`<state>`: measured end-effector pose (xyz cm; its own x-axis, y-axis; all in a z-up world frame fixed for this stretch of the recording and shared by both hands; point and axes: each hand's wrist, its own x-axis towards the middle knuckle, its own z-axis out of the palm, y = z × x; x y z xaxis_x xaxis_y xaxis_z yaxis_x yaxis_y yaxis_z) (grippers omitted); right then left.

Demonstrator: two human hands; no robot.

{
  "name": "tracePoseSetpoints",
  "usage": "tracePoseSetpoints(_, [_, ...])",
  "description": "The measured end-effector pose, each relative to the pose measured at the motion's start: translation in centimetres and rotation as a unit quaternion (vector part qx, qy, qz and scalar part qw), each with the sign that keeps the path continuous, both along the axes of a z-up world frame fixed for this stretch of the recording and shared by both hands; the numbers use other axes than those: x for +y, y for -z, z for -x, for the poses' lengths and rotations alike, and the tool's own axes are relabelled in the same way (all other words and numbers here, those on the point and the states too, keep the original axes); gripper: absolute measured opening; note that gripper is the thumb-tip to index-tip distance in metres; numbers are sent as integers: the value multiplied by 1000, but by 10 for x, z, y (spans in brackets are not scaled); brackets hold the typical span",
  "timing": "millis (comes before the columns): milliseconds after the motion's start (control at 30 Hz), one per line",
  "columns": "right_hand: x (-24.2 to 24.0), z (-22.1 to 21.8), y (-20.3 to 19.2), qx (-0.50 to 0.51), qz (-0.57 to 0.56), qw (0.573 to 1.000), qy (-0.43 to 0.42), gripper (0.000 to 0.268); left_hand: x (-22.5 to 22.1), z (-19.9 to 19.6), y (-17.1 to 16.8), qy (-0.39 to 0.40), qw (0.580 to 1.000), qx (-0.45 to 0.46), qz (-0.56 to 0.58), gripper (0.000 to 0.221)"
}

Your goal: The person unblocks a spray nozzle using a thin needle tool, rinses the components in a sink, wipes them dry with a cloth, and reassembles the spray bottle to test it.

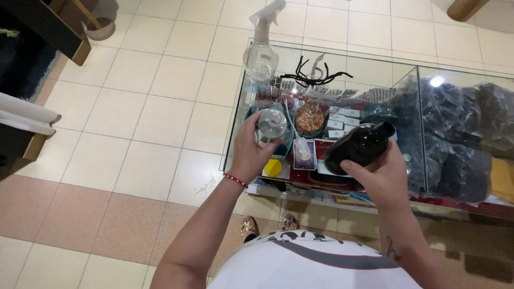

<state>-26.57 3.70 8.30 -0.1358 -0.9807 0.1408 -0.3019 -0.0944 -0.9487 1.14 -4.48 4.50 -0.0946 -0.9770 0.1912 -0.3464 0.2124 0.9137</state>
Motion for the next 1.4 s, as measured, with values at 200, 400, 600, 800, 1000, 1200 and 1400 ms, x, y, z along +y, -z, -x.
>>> tracePoseSetpoints(200, [1,-5,4,11,-1,999,31,66,4,1,11,1,1000,2,28,77])
tracePoseSetpoints(400, [7,-9,-9,53,10,999,8,68,7,-1,19,-3,999,7,52,79])
tracePoseSetpoints(600, [9,-2,-6,54,-5,999,2,73,9,-3,17,-4,1000,5,22,78])
tracePoseSetpoints(800, [15,10,22,78,7,996,40,82,9,-2,24,-12,1000,-2,22,78])
tracePoseSetpoints(1000, [5,20,12,89,47,993,55,74,4,-2,25,-11,1000,-3,16,81])
tracePoseSetpoints(1200, [-56,36,32,52,79,994,51,75,-1,1,20,4,1000,-13,3,81])
tracePoseSetpoints(1400, [-105,28,73,-19,36,999,13,78,-2,-2,16,13,1000,-16,-21,82])
